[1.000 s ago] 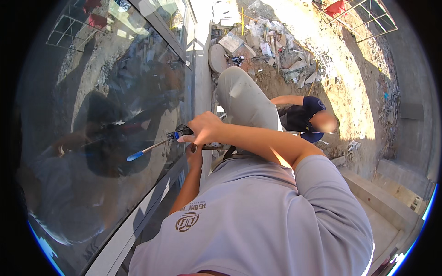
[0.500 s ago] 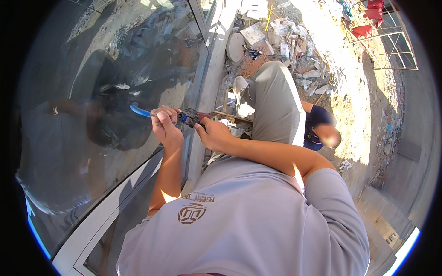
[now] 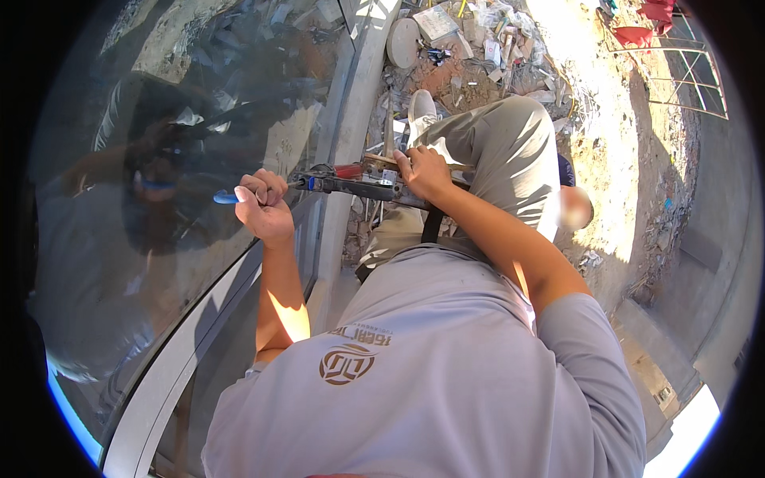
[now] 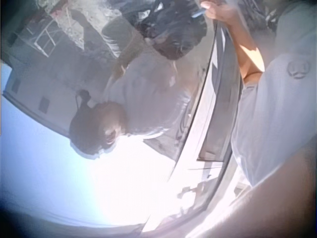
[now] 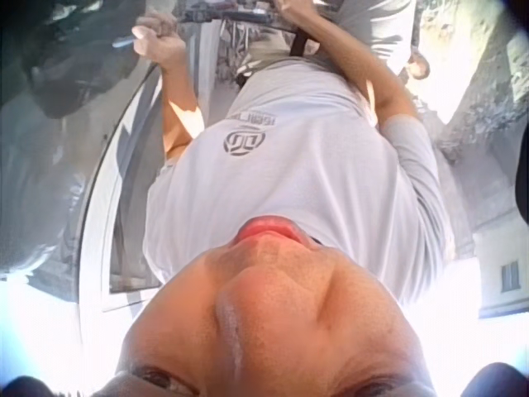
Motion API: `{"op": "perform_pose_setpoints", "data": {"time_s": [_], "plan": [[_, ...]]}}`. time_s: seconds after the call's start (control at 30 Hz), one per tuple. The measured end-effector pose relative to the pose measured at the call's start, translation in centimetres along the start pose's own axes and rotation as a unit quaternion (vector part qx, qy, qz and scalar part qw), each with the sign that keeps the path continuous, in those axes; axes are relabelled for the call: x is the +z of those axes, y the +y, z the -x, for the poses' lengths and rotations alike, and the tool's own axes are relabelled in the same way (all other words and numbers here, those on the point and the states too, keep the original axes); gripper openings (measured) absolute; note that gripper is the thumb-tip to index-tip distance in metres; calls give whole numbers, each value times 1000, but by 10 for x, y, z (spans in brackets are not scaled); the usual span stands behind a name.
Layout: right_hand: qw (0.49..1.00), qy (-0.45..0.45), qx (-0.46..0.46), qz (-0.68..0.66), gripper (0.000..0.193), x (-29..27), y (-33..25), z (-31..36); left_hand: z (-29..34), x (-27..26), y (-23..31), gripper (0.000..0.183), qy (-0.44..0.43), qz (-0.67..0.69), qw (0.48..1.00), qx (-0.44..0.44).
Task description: The person applies sealant to the perimeter of a window frame using a red caulking gun. They insert a white foam backer rod into the gap before applying the sealant bead. The person smooths the sealant with their finger and later uses a utility knife to trim excess material.
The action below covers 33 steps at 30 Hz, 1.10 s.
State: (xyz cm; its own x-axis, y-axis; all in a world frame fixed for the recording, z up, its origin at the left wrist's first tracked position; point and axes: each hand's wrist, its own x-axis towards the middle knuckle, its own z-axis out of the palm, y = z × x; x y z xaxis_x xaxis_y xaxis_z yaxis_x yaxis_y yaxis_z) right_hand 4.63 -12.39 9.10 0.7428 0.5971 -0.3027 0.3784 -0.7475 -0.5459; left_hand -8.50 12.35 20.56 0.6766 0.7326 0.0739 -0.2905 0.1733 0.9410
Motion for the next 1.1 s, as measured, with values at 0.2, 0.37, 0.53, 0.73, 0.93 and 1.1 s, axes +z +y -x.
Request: {"op": "perform_pose_setpoints", "data": {"time_s": [0.2,0.37,0.53,0.73,0.93,1.1], "plan": [[987,-58,-129,82,56,4,21,15,5,-4,15,49,-81,-2,996,23],[985,-79,-118,95,56,6,19,15,13,2,32,49,-119,-1,992,37],[985,-60,-133,93,56,5,19,17,-3,-3,63,47,-185,36,980,65],[986,-42,-138,83,56,3,17,18,-22,-11,100,47,-265,55,958,95],[966,-182,-164,87,59,-12,21,4,-31,-14,111,49,-327,33,942,61],[947,-261,-169,77,58,-24,23,-2,-19,-20,100,47,-283,21,959,14]]}}
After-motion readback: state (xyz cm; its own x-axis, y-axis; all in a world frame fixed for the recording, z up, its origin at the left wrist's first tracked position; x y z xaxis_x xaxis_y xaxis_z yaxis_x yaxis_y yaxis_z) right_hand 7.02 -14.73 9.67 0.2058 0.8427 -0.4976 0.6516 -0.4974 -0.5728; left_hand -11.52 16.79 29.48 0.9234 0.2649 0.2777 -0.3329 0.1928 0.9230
